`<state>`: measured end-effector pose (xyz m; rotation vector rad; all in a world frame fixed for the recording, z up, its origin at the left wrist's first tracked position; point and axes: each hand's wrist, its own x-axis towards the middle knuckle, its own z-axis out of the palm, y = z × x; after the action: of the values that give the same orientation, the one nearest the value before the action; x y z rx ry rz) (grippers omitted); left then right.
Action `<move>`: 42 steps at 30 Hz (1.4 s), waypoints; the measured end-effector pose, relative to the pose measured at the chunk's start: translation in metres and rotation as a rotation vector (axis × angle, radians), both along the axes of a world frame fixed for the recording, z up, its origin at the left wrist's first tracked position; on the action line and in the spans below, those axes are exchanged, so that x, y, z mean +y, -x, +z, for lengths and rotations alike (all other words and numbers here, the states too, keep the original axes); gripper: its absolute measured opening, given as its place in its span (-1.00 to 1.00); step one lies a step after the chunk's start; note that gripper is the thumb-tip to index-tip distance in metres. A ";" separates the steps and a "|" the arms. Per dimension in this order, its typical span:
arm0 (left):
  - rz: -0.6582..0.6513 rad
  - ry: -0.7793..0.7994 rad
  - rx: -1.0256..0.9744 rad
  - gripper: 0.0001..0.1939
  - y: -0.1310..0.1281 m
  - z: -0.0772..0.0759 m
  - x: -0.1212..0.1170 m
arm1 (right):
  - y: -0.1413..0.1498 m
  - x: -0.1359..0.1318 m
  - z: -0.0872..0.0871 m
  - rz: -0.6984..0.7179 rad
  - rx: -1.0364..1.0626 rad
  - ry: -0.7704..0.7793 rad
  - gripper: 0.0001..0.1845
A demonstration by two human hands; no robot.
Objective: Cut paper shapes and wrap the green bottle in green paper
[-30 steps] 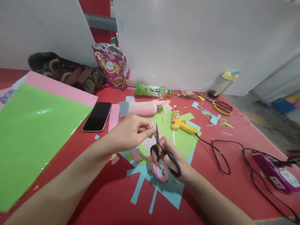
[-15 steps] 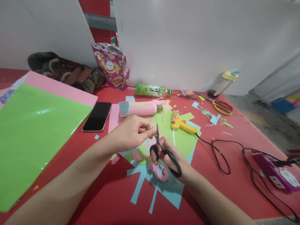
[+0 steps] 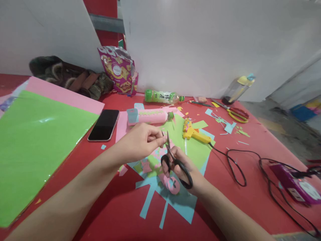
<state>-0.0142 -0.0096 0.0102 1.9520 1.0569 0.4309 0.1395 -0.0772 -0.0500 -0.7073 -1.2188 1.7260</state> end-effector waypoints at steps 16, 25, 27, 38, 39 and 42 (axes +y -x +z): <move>0.014 0.020 0.009 -0.73 -0.002 0.001 -0.001 | -0.003 0.001 0.004 0.051 0.027 0.016 -0.57; 0.011 -0.039 0.088 -0.76 0.001 0.001 0.000 | -0.004 0.001 0.006 0.082 0.015 0.013 -0.58; 0.014 -0.051 0.095 -0.76 0.001 0.001 0.000 | -0.005 0.002 0.005 0.086 0.000 -0.004 -0.58; 0.012 -0.071 0.097 -0.74 0.001 -0.001 0.001 | -0.006 0.002 0.003 0.115 0.068 0.051 -0.60; 0.021 -0.086 0.104 -0.73 0.001 -0.001 0.001 | -0.007 0.001 0.002 0.123 0.081 0.067 -0.61; 0.035 -0.132 0.123 -0.73 0.000 -0.002 0.000 | -0.007 0.001 0.000 0.159 0.127 0.133 -0.63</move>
<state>-0.0145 -0.0098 0.0084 2.1022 1.1682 0.4131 0.1470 -0.0765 -0.0502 -0.5802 -1.1055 1.9670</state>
